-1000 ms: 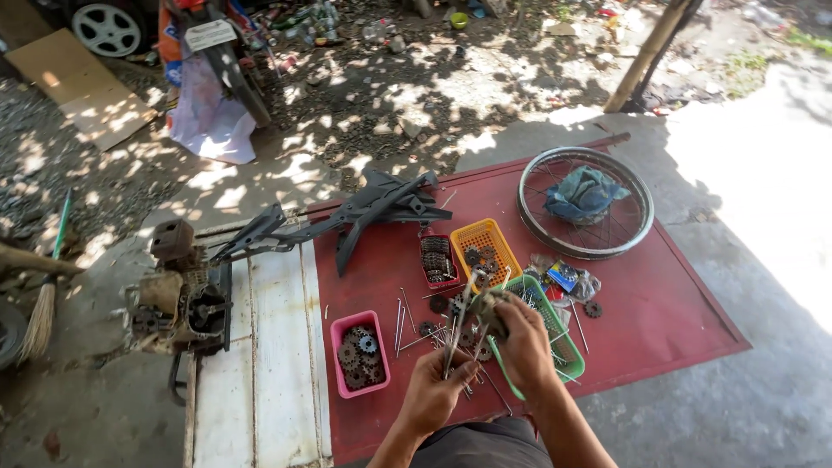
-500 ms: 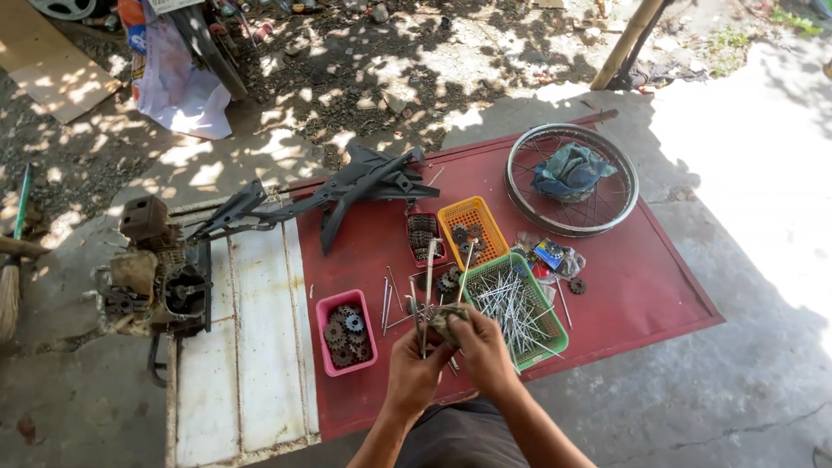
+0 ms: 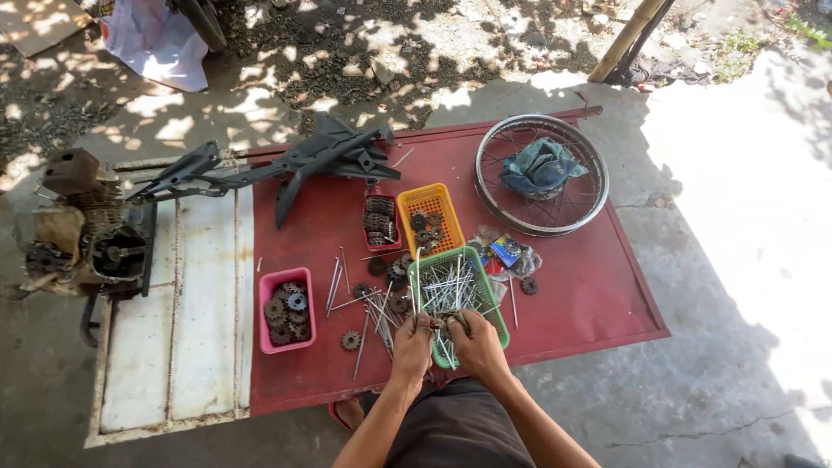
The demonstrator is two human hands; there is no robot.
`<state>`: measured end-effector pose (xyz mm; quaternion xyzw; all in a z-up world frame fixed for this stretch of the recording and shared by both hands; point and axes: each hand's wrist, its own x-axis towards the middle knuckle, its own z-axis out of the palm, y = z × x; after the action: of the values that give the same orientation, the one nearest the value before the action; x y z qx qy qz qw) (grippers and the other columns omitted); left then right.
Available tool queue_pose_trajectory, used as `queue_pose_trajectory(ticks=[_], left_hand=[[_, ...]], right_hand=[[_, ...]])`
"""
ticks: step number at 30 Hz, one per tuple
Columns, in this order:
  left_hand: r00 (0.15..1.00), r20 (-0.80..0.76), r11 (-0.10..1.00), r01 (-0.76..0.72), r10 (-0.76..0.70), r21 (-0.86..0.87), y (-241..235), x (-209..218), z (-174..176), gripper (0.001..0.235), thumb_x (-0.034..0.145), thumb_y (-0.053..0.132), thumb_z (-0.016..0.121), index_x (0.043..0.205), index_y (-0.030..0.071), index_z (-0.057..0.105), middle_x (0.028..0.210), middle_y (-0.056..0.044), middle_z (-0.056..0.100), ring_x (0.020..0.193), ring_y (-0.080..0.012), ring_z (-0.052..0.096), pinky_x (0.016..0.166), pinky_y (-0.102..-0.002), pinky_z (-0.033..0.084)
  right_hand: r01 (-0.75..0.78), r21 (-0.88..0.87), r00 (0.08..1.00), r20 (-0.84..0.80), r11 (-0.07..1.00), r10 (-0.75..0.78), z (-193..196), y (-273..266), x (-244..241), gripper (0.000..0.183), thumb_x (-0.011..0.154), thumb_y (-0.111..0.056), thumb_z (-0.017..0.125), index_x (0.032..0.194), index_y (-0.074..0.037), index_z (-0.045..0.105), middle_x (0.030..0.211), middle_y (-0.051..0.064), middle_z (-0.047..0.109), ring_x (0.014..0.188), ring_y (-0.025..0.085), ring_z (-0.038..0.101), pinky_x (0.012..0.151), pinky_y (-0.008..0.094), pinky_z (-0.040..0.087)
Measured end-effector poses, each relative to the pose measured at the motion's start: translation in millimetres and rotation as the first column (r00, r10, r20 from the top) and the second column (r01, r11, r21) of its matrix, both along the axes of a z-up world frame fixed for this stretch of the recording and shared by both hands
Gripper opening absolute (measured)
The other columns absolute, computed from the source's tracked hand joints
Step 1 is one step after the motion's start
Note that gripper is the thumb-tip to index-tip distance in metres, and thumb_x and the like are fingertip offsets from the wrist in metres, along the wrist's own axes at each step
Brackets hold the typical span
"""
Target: The person wipes several long metal rods with a cloth on a red workbench. They pick up rods from the table, wipe them individually, and place them into a green basket. The workbench also holds other parts including gears and a wheel rim.
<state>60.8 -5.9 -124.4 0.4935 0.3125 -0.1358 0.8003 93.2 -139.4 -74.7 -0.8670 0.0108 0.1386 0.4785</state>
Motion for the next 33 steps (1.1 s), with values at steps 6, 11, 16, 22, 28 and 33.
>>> queue_pose_trajectory(ticks=[6,11,16,22,28,33], left_hand=[[0.989,0.074,0.990,-0.134,0.130,0.049,-27,10,-26,0.046,0.113,0.034,0.036,0.099,0.002,0.067,0.055,0.005,0.035,0.038,-0.0038,0.027,0.034,-0.023,0.025],[0.967,0.178,0.981,-0.190,0.183,0.025,-26,-2,-19,0.040,0.113,0.025,0.038,0.108,0.001,0.069,0.057,0.001,0.041,0.034,-0.0048,0.033,0.032,-0.023,0.029],[0.946,0.261,0.977,-0.209,0.194,0.032,-16,-3,-9,0.033,0.111,0.020,0.046,0.108,-0.001,0.071,0.052,0.003,0.038,0.032,-0.0036,0.032,0.029,-0.021,0.029],[0.944,0.318,0.989,-0.118,0.086,0.085,13,-6,25,0.035,0.112,0.017,0.043,0.094,0.003,0.070,0.047,0.001,0.037,0.031,-0.0046,0.033,0.030,-0.022,0.031],[0.973,0.230,0.996,0.023,-0.004,-0.081,74,-25,40,0.020,0.105,0.018,0.060,0.102,0.001,0.070,0.075,-0.006,0.066,0.044,-0.0053,0.035,0.038,-0.023,0.024],[0.951,0.306,0.996,-0.027,0.052,-0.085,112,-27,55,0.021,0.091,0.007,0.076,0.109,-0.003,0.081,0.083,-0.011,0.074,0.054,-0.0085,0.045,0.044,-0.023,0.031]], right_hand=[[-0.180,-0.269,0.942,-0.324,0.946,0.087,-143,-54,34,0.048,0.099,-0.051,0.052,0.112,-0.007,0.068,0.112,0.022,0.071,0.114,0.047,0.066,0.103,0.055,0.048],[0.029,-0.053,0.943,-0.330,0.998,-0.044,-128,-51,53,0.050,0.096,-0.043,0.062,0.122,0.000,0.065,0.104,0.025,0.069,0.102,0.039,0.065,0.088,0.052,0.053],[0.361,0.600,0.909,-0.397,0.714,-0.126,10,3,64,0.014,0.100,-0.017,0.066,0.096,-0.003,0.065,0.078,0.004,0.053,0.073,0.015,0.059,0.070,0.030,0.059],[-0.228,0.377,0.946,-0.132,0.898,0.296,31,37,53,0.025,0.101,-0.025,0.066,0.098,-0.001,0.071,0.076,0.011,0.060,0.076,0.021,0.058,0.069,0.042,0.053],[-0.075,0.456,0.950,-0.239,0.887,0.203,42,72,53,0.020,0.107,-0.017,0.052,0.098,-0.004,0.064,0.079,0.007,0.065,0.068,0.015,0.060,0.066,0.031,0.053],[0.024,0.609,0.952,-0.256,0.793,0.168,55,109,23,0.028,0.098,-0.024,0.060,0.111,0.001,0.063,0.102,0.017,0.075,0.090,0.023,0.075,0.092,0.040,0.066]])
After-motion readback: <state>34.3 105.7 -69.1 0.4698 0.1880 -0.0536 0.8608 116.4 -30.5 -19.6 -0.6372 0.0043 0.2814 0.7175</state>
